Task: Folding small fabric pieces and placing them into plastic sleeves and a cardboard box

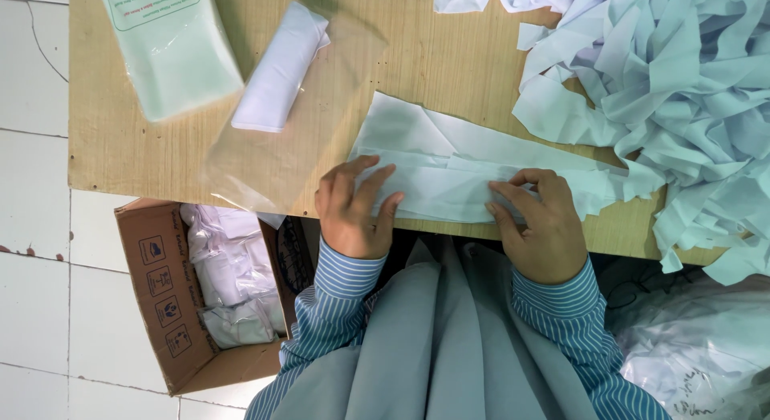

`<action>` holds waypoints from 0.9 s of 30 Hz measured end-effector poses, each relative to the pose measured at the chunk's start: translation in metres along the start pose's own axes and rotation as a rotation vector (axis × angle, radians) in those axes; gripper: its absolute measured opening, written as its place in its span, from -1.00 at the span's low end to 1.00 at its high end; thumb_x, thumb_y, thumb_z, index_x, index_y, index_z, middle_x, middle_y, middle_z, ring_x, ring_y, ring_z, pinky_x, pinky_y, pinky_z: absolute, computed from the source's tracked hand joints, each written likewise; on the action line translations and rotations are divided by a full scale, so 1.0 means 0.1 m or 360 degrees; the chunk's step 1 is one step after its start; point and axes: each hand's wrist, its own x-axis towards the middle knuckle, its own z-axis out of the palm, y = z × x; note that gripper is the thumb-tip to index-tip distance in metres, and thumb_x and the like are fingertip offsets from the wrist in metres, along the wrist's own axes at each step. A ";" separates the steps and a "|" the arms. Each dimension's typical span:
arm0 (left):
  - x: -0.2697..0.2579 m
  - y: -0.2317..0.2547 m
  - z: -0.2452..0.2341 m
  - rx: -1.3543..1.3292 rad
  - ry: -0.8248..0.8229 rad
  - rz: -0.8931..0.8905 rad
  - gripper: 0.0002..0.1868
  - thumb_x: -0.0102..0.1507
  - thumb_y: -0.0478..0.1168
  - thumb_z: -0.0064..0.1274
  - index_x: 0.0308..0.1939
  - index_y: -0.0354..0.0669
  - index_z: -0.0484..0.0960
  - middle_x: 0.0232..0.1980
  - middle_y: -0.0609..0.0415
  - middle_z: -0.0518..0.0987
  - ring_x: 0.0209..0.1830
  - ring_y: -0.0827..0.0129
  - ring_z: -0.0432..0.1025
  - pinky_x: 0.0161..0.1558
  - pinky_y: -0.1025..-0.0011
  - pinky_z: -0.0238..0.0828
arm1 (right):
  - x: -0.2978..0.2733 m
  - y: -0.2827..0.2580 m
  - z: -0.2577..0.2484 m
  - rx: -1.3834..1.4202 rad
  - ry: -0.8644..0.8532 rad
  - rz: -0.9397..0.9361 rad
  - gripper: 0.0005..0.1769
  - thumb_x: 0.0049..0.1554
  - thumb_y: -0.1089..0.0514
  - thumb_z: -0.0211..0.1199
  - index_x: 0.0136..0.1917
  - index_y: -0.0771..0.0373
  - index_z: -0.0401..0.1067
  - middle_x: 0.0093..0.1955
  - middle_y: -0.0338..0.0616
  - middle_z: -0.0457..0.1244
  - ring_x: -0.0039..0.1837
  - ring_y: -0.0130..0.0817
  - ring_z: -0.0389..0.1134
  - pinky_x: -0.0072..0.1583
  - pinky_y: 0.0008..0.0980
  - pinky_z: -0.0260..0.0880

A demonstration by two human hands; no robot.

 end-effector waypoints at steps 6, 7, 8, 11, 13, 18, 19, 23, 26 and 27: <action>-0.26 -0.21 0.13 0.0107 0.0140 -0.0200 -0.82 0.21 -0.09 0.31 -0.13 0.07 0.77 -0.14 0.20 0.59 -0.15 0.20 0.46 -0.02 0.29 0.42 | 0.00 -0.01 -0.04 0.0176 0.0026 0.0117 -0.80 0.21 0.37 0.32 0.12 0.32 0.61 0.01 0.05 0.26 -0.15 -0.09 0.36 -0.16 -0.22 0.43; -0.28 -0.24 0.11 0.0105 0.0138 -0.0198 -0.82 0.21 -0.09 0.31 -0.13 0.07 0.77 -0.14 0.20 0.59 -0.15 0.20 0.46 -0.02 0.29 0.42 | -0.01 -0.01 -0.04 0.0174 0.0028 0.0120 -0.80 0.21 0.37 0.32 0.12 0.32 0.61 0.01 0.05 0.26 -0.15 -0.09 0.36 -0.16 -0.22 0.43; -0.30 -0.27 0.09 0.0178 0.0173 -0.0267 -0.81 0.20 -0.06 0.33 -0.14 0.08 0.76 -0.22 0.25 0.58 -0.19 0.23 0.44 -0.02 0.30 0.38 | -0.01 0.00 -0.04 0.0203 0.0033 0.0138 -0.80 0.21 0.39 0.31 0.11 0.33 0.62 -0.01 0.04 0.26 -0.15 -0.08 0.37 -0.18 -0.24 0.43; -0.32 -0.33 0.07 0.0292 0.0198 -0.0337 -0.76 0.18 0.02 0.36 -0.14 0.11 0.76 -0.31 0.33 0.57 -0.23 0.30 0.43 -0.01 0.33 0.31 | 0.00 -0.01 -0.04 0.0242 0.0042 0.0167 -0.80 0.21 0.42 0.30 0.08 0.32 0.62 -0.03 0.03 0.27 -0.14 -0.07 0.39 -0.19 -0.28 0.43; -0.30 -0.31 0.05 0.0336 0.0192 -0.0338 -0.73 0.18 0.08 0.37 -0.13 0.14 0.76 -0.32 0.36 0.59 -0.22 0.34 0.43 0.00 0.35 0.28 | 0.01 -0.02 -0.05 0.0253 0.0046 0.0174 -0.81 0.20 0.43 0.30 0.07 0.32 0.63 -0.04 0.02 0.28 -0.12 -0.08 0.40 -0.19 -0.29 0.43; -0.23 -0.31 0.03 0.0350 0.0231 -0.0308 -0.94 0.17 -0.09 0.33 -0.29 0.20 0.76 -0.40 0.42 0.58 -0.29 0.40 0.42 -0.03 0.36 0.23 | 0.02 -0.03 -0.06 0.0311 0.0107 0.0143 -0.82 0.22 0.47 0.26 0.04 0.37 0.62 -0.09 0.05 0.28 -0.14 -0.03 0.40 -0.14 -0.23 0.45; -0.21 -0.32 0.01 0.0348 0.0233 -0.0306 -0.94 0.17 -0.09 0.33 -0.29 0.20 0.76 -0.40 0.42 0.58 -0.29 0.40 0.42 -0.03 0.36 0.23 | 0.04 -0.03 -0.07 0.0309 0.0110 0.0142 -0.82 0.22 0.47 0.26 0.04 0.37 0.62 -0.09 0.05 0.28 -0.14 -0.03 0.40 -0.14 -0.23 0.45; -0.17 -0.35 -0.09 0.0352 0.0237 -0.0290 -0.89 0.16 -0.11 0.38 -0.28 0.23 0.76 -0.39 0.46 0.60 -0.31 0.41 0.41 -0.07 0.41 0.25 | 0.05 -0.08 -0.04 0.0335 0.0141 0.0125 -0.81 0.22 0.49 0.25 0.02 0.36 0.62 -0.10 0.03 0.29 -0.13 -0.05 0.41 -0.13 -0.24 0.45; -0.16 -0.38 -0.11 0.0348 0.0232 -0.0250 -0.93 0.19 -0.12 0.33 -0.25 0.21 0.77 -0.35 0.40 0.60 -0.30 0.38 0.42 -0.06 0.39 0.26 | 0.05 -0.07 0.02 0.0321 0.0152 0.0079 -0.81 0.20 0.49 0.26 0.02 0.36 0.62 -0.08 0.05 0.29 -0.11 -0.03 0.39 -0.09 -0.21 0.45; -0.16 -0.39 -0.11 0.0340 0.0214 -0.0234 -0.93 0.22 -0.12 0.29 -0.22 0.19 0.77 -0.32 0.36 0.60 -0.27 0.35 0.43 -0.04 0.37 0.27 | 0.04 -0.06 0.04 0.0299 0.0157 0.0052 -0.80 0.18 0.47 0.28 0.03 0.35 0.62 -0.06 0.06 0.29 -0.10 -0.01 0.37 -0.06 -0.18 0.44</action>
